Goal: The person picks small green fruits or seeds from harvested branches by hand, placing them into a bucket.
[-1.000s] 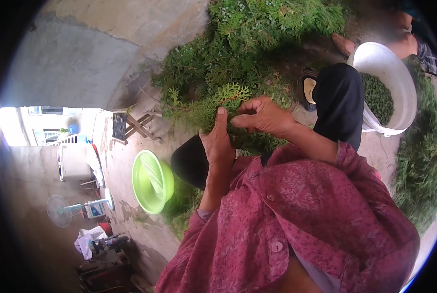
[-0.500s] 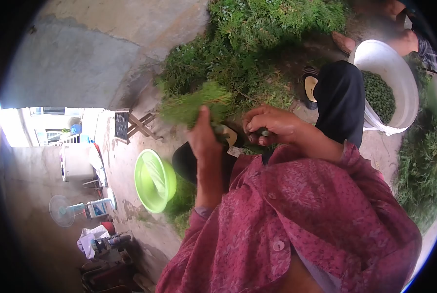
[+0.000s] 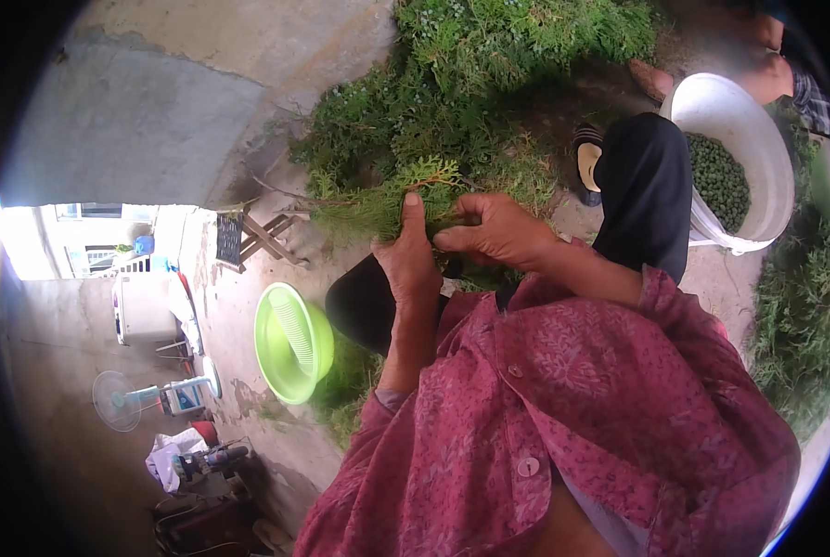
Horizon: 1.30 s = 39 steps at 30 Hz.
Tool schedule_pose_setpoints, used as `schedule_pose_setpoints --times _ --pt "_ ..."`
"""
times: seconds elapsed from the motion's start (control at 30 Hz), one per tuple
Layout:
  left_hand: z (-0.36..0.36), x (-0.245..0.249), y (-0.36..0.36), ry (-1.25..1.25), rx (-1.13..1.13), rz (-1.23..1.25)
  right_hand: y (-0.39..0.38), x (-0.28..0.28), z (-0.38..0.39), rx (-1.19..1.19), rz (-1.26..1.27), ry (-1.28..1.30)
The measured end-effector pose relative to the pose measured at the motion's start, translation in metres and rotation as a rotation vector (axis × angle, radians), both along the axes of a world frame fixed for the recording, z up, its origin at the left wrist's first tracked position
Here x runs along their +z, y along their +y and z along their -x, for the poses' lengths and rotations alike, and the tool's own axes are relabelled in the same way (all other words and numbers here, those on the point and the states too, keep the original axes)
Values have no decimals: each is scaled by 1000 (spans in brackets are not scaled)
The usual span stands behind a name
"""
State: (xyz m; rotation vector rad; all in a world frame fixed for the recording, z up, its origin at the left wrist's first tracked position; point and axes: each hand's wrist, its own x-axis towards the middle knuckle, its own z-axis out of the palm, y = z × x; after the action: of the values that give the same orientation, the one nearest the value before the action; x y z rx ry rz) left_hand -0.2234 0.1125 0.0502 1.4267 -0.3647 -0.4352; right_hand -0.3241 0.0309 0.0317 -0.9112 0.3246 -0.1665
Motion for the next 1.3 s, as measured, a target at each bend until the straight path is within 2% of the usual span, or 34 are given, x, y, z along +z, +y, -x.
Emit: schedule_pose_setpoints --times 0.1,0.17,0.2,0.27,0.33,0.47,0.57,0.7,0.8,0.87,0.9,0.97,1.07,1.13,1.27,1.3 --pt "1 -1 1 -73 -29 13 3 -10 -4 -130 132 -21" --pt "1 0 4 -103 -46 5 -2 -21 -6 -161 -130 -101" --pt "3 3 5 -31 -69 30 -5 -17 -3 -158 -131 -98" --pt "6 7 6 42 -88 54 -12 -6 3 -107 -396 -125" --pt "8 10 6 204 -97 -18 -8 -11 -1 -113 -306 -64" --pt "0 -5 4 137 -68 34 0 -9 -5 -102 -105 -7" --pt "1 -2 2 77 -72 69 -2 -21 -9 -104 -216 -28" --pt "-1 2 4 95 -96 54 -4 -16 -6 -36 -160 5" --pt "4 5 3 69 -114 45 -4 -19 -6 -15 -227 39" --pt "7 5 3 30 -124 39 -7 -27 -4 76 -332 -77" --pt "7 5 3 -3 -132 30 -7 -26 -3 76 -332 -77" --pt "7 5 3 -35 -142 19 -7 -23 -1 101 -541 -13" --pt "7 8 3 -37 -148 -33 -8 -24 1 193 -538 -84" --pt "4 6 5 -35 -168 -78 -5 -26 0 174 -514 -94" --pt "-4 1 3 -67 -168 -32 -8 -15 4 181 -399 -67" --pt "-4 7 3 -2 -68 -92 -9 -19 4 180 -399 -68"
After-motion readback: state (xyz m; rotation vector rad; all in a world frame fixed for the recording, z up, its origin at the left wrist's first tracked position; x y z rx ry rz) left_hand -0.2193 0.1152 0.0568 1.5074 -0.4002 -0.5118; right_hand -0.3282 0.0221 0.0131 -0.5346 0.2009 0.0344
